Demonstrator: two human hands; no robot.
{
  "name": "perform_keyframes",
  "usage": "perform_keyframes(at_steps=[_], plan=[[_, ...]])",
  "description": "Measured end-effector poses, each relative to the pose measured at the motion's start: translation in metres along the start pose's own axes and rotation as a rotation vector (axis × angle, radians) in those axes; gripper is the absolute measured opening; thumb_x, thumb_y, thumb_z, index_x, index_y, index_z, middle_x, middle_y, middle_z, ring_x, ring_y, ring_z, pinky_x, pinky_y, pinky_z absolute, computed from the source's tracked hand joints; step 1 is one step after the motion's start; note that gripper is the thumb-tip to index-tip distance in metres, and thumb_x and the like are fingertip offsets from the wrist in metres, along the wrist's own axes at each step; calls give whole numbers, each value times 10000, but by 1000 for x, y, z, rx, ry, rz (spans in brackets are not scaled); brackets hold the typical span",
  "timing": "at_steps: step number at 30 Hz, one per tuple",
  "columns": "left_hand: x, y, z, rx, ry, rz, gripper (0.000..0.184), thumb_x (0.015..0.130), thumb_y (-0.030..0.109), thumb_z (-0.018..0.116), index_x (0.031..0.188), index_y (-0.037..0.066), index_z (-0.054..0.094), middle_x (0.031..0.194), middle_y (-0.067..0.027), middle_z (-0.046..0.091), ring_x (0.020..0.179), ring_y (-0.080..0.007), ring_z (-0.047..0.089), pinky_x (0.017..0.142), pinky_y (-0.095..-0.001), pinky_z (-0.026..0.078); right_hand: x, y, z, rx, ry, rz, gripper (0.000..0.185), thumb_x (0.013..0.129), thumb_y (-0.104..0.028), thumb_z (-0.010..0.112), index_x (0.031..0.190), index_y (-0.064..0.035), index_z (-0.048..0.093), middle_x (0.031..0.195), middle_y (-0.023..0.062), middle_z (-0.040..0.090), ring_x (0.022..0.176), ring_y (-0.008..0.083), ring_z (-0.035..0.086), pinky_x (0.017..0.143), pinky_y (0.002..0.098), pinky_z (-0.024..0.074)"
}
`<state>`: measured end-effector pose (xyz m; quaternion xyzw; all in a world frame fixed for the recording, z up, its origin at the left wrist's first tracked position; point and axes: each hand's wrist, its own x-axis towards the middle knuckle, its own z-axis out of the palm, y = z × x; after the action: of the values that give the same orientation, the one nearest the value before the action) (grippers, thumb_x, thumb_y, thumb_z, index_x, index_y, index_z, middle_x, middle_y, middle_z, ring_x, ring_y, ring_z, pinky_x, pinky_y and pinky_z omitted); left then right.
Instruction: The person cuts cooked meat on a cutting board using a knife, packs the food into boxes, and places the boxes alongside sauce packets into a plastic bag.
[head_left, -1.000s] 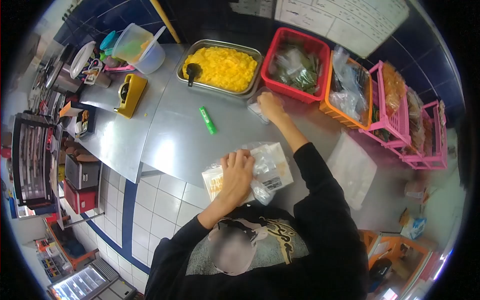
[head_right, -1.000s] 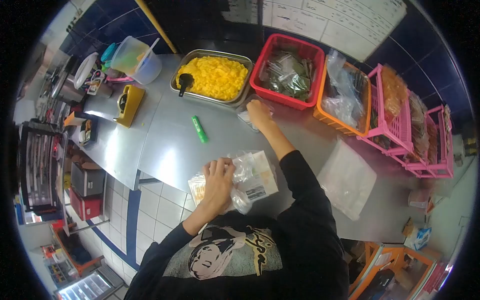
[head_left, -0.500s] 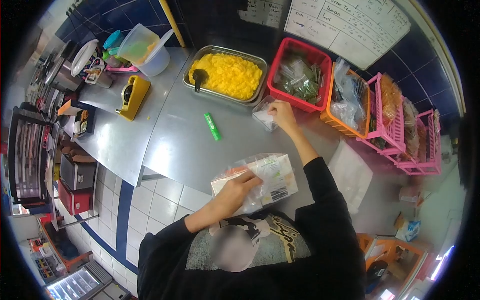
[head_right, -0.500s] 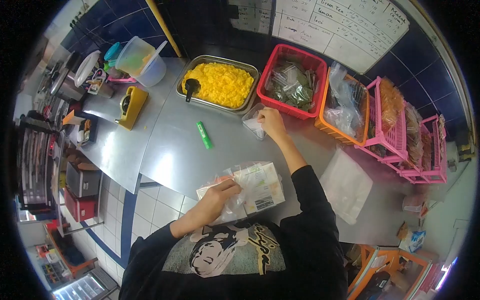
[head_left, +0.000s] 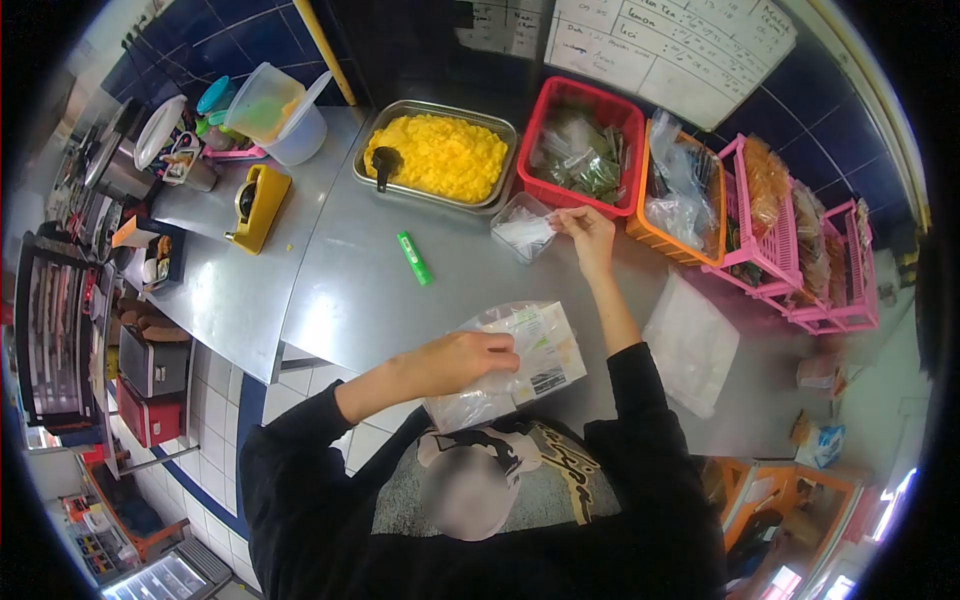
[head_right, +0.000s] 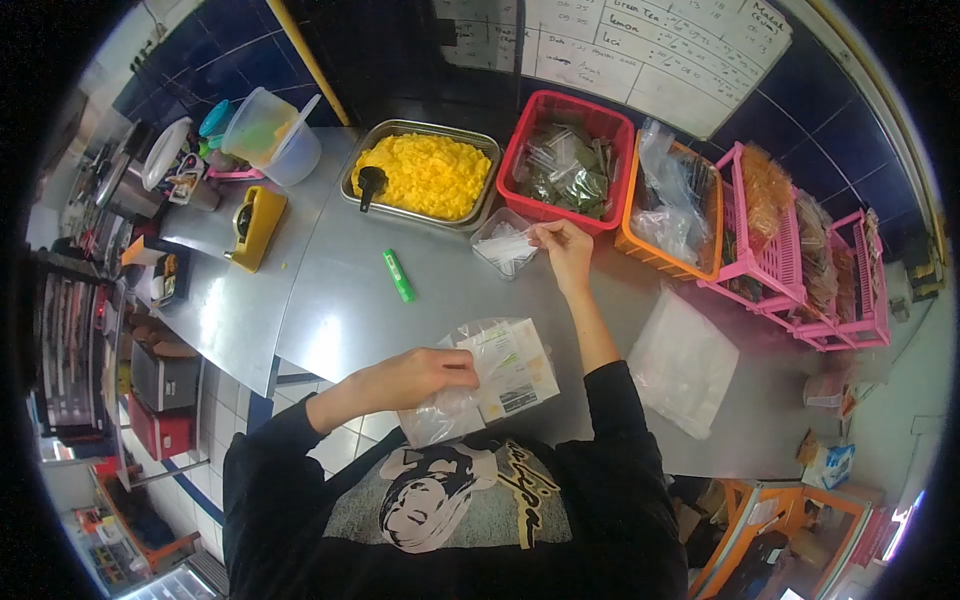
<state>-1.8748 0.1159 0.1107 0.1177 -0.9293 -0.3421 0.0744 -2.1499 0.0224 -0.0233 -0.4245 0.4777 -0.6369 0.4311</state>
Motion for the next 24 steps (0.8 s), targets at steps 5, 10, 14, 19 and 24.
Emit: perform_keyframes(at_steps=[5, 10, 14, 19, 24], plan=[[-1, -5, -7, -110, 18, 18, 278, 766, 14, 548, 1038, 62, 570, 990, -85, 547, 928, -285, 609, 780, -372, 505, -13, -15, -3, 164, 74, 24, 46, 897, 5, 564, 876, 43, 549, 885, 154, 646, 832, 230, 668, 776, 348, 577], [-3, -3, -6, 220, 48, 87, 232, 747, 60, 598, 980, 65, 600, 1036, -40, 575, 934, -247, 600, 786, -364, 522, -81, -75, 16, 213, -9, 76, 52, 902, -6, 554, 880, 11, 510, 938, 163, 645, 884, 241, 660, 821, 369, 553], [-2, -2, 2, 493, 296, 290, 191, 751, 67, 606, 940, 45, 618, 1020, -23, 569, 924, -205, 578, 737, -359, 536, -153, -98, 35, 204, -242, 167, 72, 869, 20, 591, 875, -7, 525, 939, 140, 654, 918, 213, 649, 817, 333, 532], [-4, 9, 15, 185, 316, 14, 181, 756, 20, 607, 936, 29, 596, 1025, -57, 551, 886, -229, 600, 712, -346, 530, -172, -97, 37, -84, -422, 132, 85, 828, 45, 626, 875, 3, 569, 943, 96, 662, 906, 139, 634, 813, 272, 506], [-1, 23, 3, -6, 242, -208, 237, 719, -8, 624, 949, 5, 569, 1010, -130, 560, 835, -328, 613, 708, -384, 518, -177, -97, 39, -109, -410, 70, 102, 801, 73, 642, 850, 9, 581, 955, 101, 659, 907, 142, 621, 771, 275, 515]])
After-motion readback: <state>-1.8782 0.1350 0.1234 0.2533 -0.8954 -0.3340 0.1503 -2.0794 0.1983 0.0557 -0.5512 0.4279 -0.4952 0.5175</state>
